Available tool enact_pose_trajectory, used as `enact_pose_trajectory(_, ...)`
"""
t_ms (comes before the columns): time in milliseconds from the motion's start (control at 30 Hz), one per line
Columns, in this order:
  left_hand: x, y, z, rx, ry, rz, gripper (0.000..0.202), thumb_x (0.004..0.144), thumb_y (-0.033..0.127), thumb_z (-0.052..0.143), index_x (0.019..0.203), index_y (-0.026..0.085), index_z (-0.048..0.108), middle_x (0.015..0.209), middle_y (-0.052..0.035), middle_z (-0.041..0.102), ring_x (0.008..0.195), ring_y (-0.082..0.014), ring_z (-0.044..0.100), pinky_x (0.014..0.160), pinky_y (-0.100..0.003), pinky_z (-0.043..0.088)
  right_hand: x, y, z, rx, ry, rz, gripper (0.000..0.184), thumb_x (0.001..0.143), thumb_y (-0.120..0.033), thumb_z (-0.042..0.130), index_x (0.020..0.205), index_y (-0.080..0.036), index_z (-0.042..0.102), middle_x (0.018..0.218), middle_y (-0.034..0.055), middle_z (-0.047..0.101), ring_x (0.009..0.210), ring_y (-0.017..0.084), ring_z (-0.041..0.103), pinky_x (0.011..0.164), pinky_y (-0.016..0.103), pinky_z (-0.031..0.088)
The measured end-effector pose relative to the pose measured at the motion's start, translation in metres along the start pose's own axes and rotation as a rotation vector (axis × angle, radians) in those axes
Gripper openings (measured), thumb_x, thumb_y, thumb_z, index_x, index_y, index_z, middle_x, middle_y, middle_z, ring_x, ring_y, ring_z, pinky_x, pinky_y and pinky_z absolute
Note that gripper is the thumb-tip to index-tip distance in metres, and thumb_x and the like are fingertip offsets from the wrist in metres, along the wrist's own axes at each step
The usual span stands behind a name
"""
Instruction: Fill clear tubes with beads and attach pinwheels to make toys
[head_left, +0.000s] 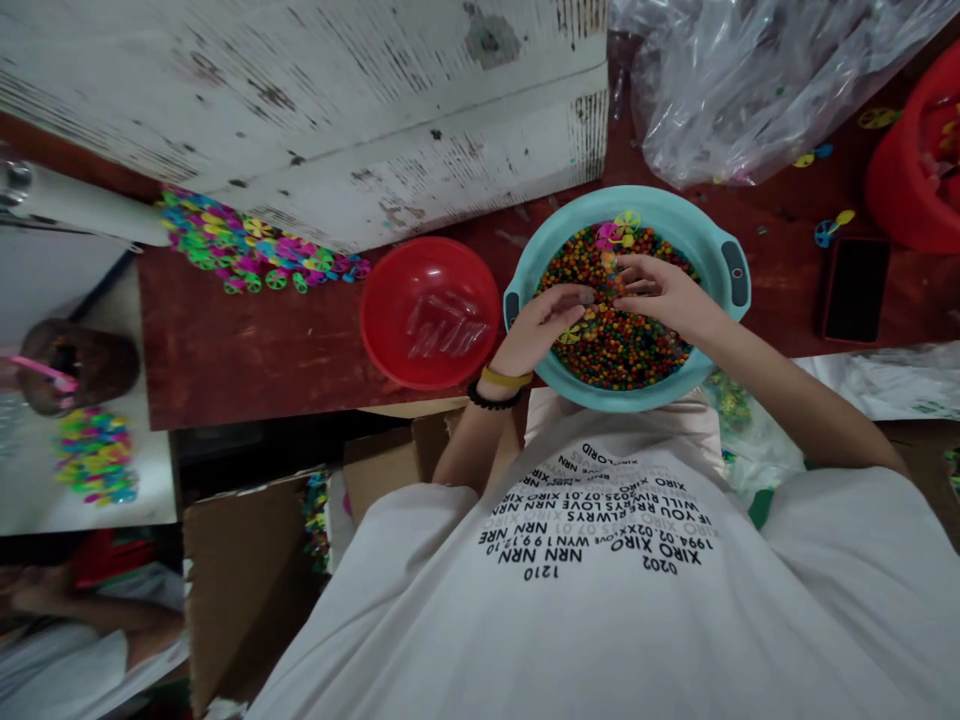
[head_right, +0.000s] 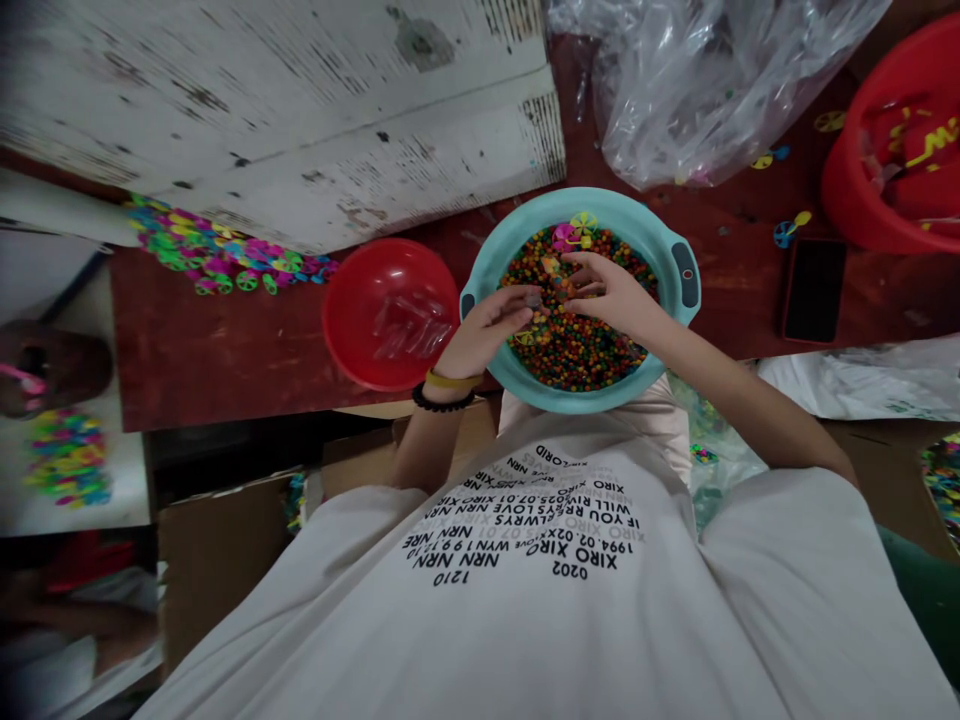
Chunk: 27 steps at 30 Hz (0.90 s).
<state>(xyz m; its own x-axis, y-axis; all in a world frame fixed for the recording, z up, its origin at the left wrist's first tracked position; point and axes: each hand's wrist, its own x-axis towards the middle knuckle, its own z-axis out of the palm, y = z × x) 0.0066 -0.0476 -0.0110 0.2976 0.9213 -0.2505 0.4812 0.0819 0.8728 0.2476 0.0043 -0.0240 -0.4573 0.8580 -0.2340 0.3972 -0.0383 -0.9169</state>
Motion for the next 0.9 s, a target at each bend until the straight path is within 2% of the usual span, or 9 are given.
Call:
enact_pose_trajectory(133, 0.004, -0.015, 0.002, -0.229, 0.072, 0.087, 0.033, 0.103, 0.045, 0.065, 0.122, 0.02, 0.071, 0.134, -0.0099, 0.075, 0.123, -0.0217, 0.071, 0.11, -0.038, 0.057, -0.003, 0.008, 0.008, 0.207, 0.056, -0.086, 0.045, 0.079, -0.032, 0.079, 0.123, -0.025, 0.074, 0.125, 0.0079, 0.075, 0.12, 0.03, 0.07, 0.111, 0.053, 0.056)
enact_pose_trajectory(267, 0.007, -0.025, 0.001, -0.282, 0.134, 0.134, 0.039, 0.101, 0.056, 0.067, 0.119, 0.022, 0.072, 0.129, -0.0069, 0.076, 0.116, -0.0209, 0.073, 0.106, -0.038, 0.059, -0.009, 0.011, 0.013, 0.33, 0.055, -0.079, 0.036, 0.076, -0.037, 0.083, 0.11, -0.025, 0.074, 0.117, 0.006, 0.077, 0.112, 0.029, 0.072, 0.106, 0.05, 0.059)
enact_pose_trajectory(333, 0.009, -0.022, -0.001, -0.106, 0.157, 0.177, 0.034, 0.104, 0.05, 0.064, 0.119, 0.022, 0.073, 0.125, -0.0062, 0.077, 0.113, -0.0202, 0.073, 0.103, -0.036, 0.059, -0.013, 0.013, 0.011, 0.303, 0.071, -0.062, 0.039, 0.077, -0.039, 0.083, 0.111, -0.024, 0.074, 0.113, 0.0061, 0.077, 0.106, 0.028, 0.073, 0.101, 0.048, 0.061)
enact_pose_trajectory(433, 0.019, -0.008, 0.003, 0.446, 0.094, 0.231, 0.021, 0.105, 0.032, 0.062, 0.114, 0.02, 0.078, 0.115, -0.0072, 0.08, 0.111, -0.0234, 0.073, 0.098, -0.037, 0.058, -0.017, 0.02, 0.003, 0.185, 0.149, -0.085, 0.041, 0.078, -0.04, 0.084, 0.114, -0.024, 0.075, 0.109, 0.0059, 0.077, 0.098, 0.027, 0.074, 0.093, 0.046, 0.063)
enact_pose_trajectory(533, 0.035, 0.008, 0.026, 0.974, -0.108, 0.227, 0.028, 0.103, 0.011, 0.053, 0.104, 0.011, 0.081, 0.105, -0.0156, 0.08, 0.11, -0.031, 0.073, 0.084, -0.038, 0.058, -0.021, 0.031, -0.008, 0.082, 0.245, -0.132, 0.043, 0.079, -0.042, 0.085, 0.117, -0.024, 0.076, 0.108, 0.0062, 0.077, 0.094, 0.026, 0.075, 0.085, 0.043, 0.063)
enact_pose_trajectory(633, 0.046, 0.016, 0.058, 1.155, -0.372, 0.302, 0.034, 0.097, -0.001, 0.046, 0.101, 0.002, 0.08, 0.101, -0.0222, 0.079, 0.107, -0.0339, 0.075, 0.081, -0.038, 0.056, -0.025, 0.041, -0.015, 0.036, 0.313, -0.171, 0.046, 0.08, -0.047, 0.086, 0.119, -0.025, 0.075, 0.11, 0.0062, 0.077, 0.092, 0.026, 0.074, 0.081, 0.042, 0.063)
enact_pose_trajectory(700, 0.052, 0.015, 0.072, 1.138, -0.498, 0.384, 0.036, 0.096, -0.003, 0.044, 0.1, 0.002, 0.08, 0.102, -0.0231, 0.079, 0.104, -0.0332, 0.075, 0.086, -0.04, 0.057, -0.03, 0.046, -0.016, 0.026, 0.343, -0.187, 0.046, 0.081, -0.05, 0.087, 0.118, -0.026, 0.074, 0.111, 0.0058, 0.076, 0.092, 0.025, 0.074, 0.08, 0.042, 0.064)
enact_pose_trajectory(767, 0.059, 0.008, 0.076, 1.044, -0.554, 0.428, 0.037, 0.097, -0.001, 0.043, 0.101, 0.004, 0.079, 0.105, -0.0216, 0.079, 0.103, -0.0312, 0.076, 0.091, -0.041, 0.058, -0.035, 0.052, -0.016, 0.032, 0.358, -0.192, 0.046, 0.082, -0.052, 0.086, 0.117, -0.027, 0.071, 0.111, 0.0049, 0.075, 0.094, 0.026, 0.073, 0.081, 0.041, 0.064)
enact_pose_trajectory(900, 0.074, -0.01, 0.059, 0.514, -0.505, 0.38, 0.029, 0.093, 0.002, 0.055, 0.109, 0.013, 0.077, 0.113, -0.0103, 0.081, 0.106, -0.0231, 0.075, 0.102, -0.039, 0.058, -0.044, 0.057, -0.015, 0.029, 0.373, -0.177, 0.04, 0.089, -0.052, 0.08, 0.118, -0.029, 0.066, 0.106, 0.0032, 0.071, 0.101, 0.027, 0.07, 0.09, 0.045, 0.063)
